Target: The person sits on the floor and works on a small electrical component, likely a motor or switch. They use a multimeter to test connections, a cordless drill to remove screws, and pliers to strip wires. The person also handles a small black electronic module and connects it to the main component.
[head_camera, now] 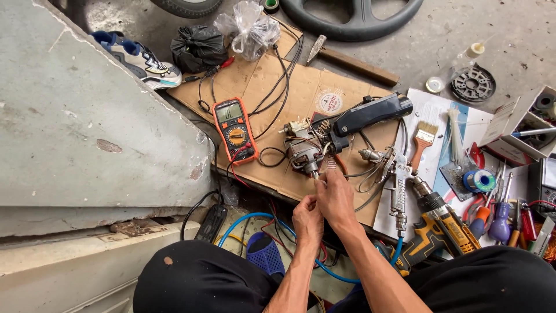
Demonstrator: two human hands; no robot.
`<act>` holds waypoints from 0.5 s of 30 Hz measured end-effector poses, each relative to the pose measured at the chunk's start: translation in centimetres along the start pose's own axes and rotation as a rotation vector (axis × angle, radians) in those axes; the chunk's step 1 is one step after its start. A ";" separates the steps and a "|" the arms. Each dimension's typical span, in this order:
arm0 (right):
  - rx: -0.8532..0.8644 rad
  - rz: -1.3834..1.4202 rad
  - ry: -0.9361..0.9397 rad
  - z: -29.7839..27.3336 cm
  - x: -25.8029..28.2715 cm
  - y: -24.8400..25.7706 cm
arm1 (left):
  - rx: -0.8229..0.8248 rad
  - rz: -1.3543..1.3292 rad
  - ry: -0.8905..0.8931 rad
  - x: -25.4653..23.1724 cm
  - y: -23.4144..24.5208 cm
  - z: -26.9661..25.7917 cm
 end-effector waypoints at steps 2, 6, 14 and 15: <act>0.029 0.016 -0.052 1.2 0.7 -0.3 | 0.008 -0.031 0.004 1.6 -0.3 0.5; 0.141 0.101 -0.153 1.9 0.0 0.2 | 0.015 -0.386 0.106 -2.5 -0.3 -1.2; 0.242 0.287 -0.345 -1.1 0.6 4.8 | 0.148 -0.753 0.209 -2.9 -0.1 -1.7; 0.177 0.249 -0.337 -1.1 0.4 5.1 | 0.167 -0.790 0.233 -3.4 -0.1 -1.9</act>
Point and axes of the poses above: each hand's wrist, its own z-axis towards the middle knuckle, its own y-axis out of the back of the hand, x = y × z, the point moved 3 cm from there along z, towards the middle knuckle, and after that the axes turned 14 degrees about -y, right-handed, at the moved point
